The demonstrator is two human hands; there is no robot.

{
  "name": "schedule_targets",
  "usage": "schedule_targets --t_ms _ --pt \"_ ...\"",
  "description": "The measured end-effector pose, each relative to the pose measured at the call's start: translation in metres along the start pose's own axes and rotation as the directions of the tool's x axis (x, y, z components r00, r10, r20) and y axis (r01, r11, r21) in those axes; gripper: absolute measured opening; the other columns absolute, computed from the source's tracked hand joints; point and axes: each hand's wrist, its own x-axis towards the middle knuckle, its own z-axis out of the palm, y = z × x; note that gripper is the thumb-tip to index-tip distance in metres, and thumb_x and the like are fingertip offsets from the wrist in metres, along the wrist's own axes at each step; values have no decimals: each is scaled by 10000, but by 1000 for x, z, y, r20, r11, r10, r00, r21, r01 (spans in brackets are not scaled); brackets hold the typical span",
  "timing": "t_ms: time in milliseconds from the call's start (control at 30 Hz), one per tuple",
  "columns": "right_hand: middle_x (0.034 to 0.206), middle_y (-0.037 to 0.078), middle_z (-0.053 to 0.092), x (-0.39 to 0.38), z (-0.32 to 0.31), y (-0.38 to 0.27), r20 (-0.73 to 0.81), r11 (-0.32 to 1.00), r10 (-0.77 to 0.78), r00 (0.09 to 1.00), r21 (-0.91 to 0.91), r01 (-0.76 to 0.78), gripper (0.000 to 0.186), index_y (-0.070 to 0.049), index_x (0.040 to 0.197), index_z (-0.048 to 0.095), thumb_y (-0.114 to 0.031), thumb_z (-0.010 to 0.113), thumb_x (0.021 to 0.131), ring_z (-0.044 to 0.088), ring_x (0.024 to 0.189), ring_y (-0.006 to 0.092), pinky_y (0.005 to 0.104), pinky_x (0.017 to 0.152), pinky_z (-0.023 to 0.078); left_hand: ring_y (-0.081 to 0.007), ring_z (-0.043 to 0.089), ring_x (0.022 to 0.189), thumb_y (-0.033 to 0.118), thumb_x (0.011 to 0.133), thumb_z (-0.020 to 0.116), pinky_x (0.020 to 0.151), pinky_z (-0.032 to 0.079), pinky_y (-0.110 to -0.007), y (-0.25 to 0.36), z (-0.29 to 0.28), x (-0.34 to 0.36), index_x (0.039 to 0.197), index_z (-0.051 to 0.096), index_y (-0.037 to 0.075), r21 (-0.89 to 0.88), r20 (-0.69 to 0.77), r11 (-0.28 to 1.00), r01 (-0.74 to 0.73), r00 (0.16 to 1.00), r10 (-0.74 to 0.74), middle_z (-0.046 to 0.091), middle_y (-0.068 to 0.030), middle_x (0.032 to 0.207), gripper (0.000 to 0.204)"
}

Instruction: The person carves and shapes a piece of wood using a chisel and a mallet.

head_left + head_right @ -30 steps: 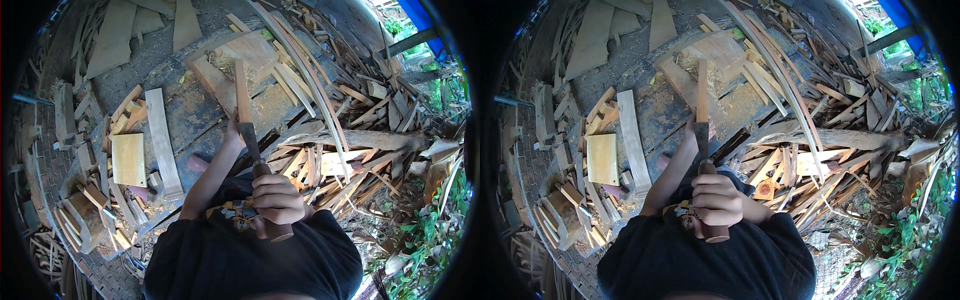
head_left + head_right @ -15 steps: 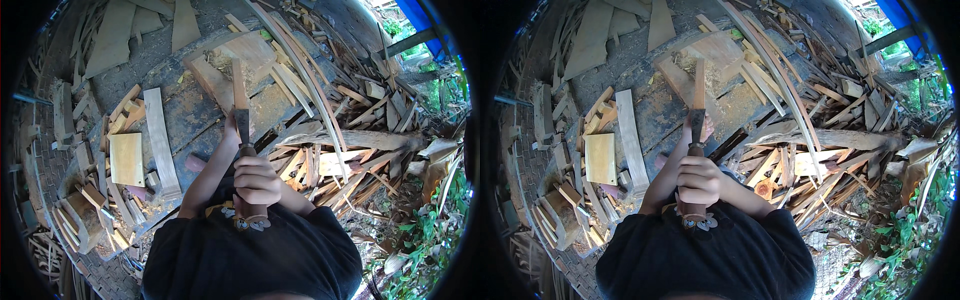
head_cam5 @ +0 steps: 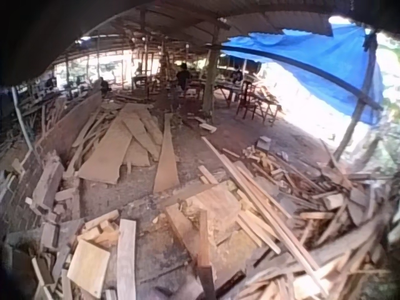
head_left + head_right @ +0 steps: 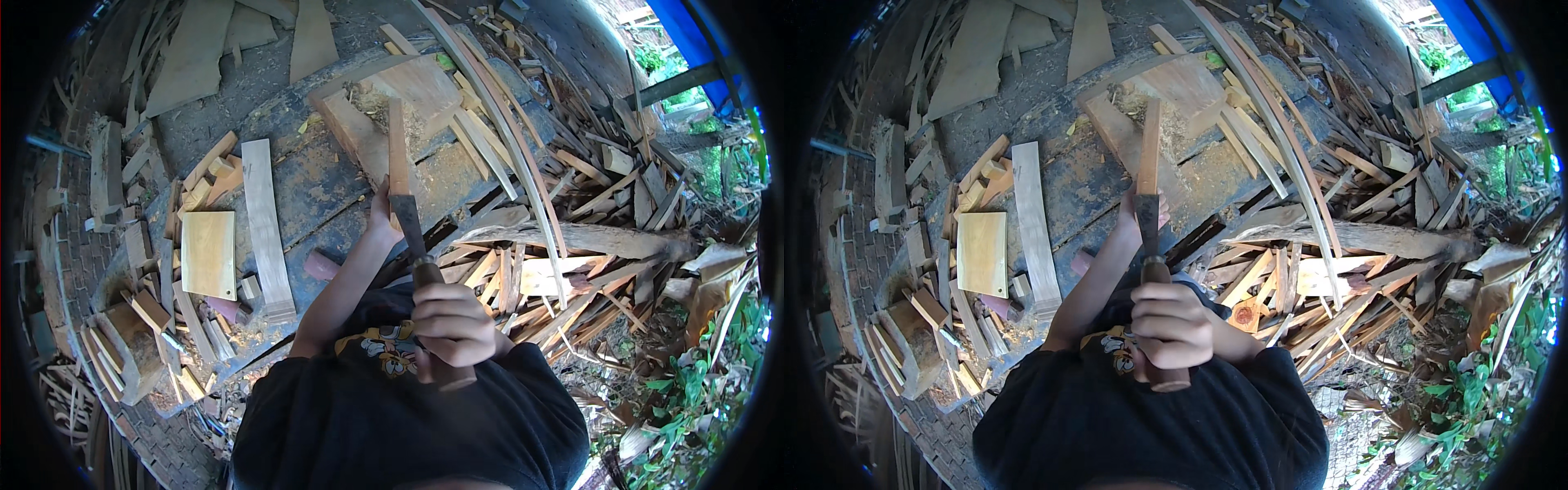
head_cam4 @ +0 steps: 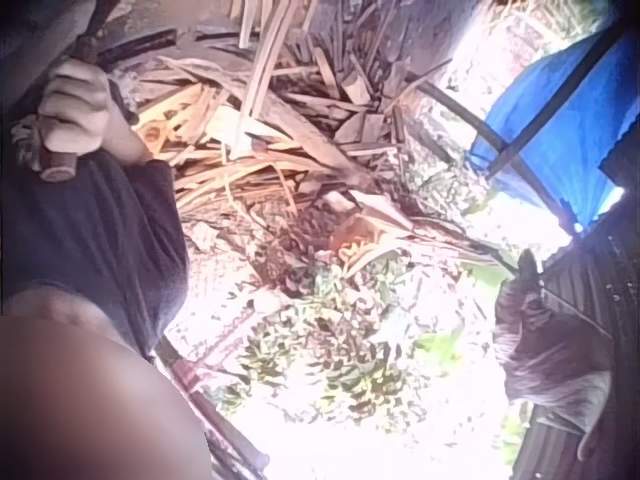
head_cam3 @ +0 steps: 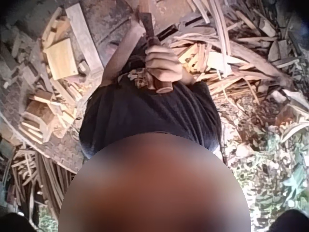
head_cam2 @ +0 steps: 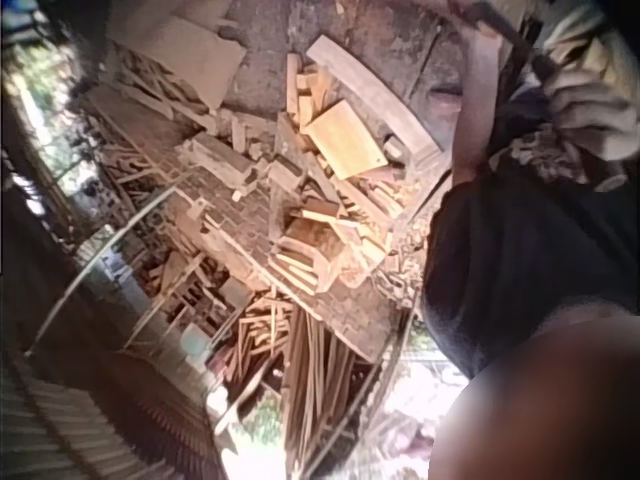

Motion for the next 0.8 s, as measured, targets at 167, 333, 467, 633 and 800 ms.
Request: schedule_targets --t_ms 167,333,467,633,800 --pt "581 105 493 -12 0 15 247 997 -10 969 -71 28 109 14 651 451 21 559 638 514 486 237 383 535 477 -184 529 467 571 825 427 427 413 -304 -7 2 -1 727 565 131 -25 213 999 48 976 -41 546 -23 573 471" --pt "579 104 498 -6 1 16 181 998 -31 983 -40 39 100 14 649 452 22 552 646 519 486 243 386 539 482 -165 460 490 522 823 436 475 390 -295 -4 7 -6 719 533 107 -70 128 997 15 992 -6 463 -22 559 439" --pt "517 94 447 -1 0 0 -42 998 -65 997 4 65 106 10 554 430 16 518 612 453 408 225 382 461 446 -160 370 482 524 814 409 470 327 -299 2 1 1 692 507 79 -80 64 995 65 996 -60 396 -30 550 472" --pt "582 103 480 -12 1 20 126 993 -35 991 -104 48 107 16 626 454 -6 541 685 506 488 249 388 536 469 -165 378 483 534 815 406 474 331 -296 -5 -3 3 719 514 65 -73 51 997 29 998 -25 421 -42 565 491" --pt "576 81 435 -19 2 42 113 992 -61 992 -102 73 160 -9 576 444 -31 468 733 472 482 232 349 506 430 -146 616 625 446 824 539 545 510 -288 -1 -21 10 847 591 114 -24 392 997 71 918 -56 626 -22 729 336"
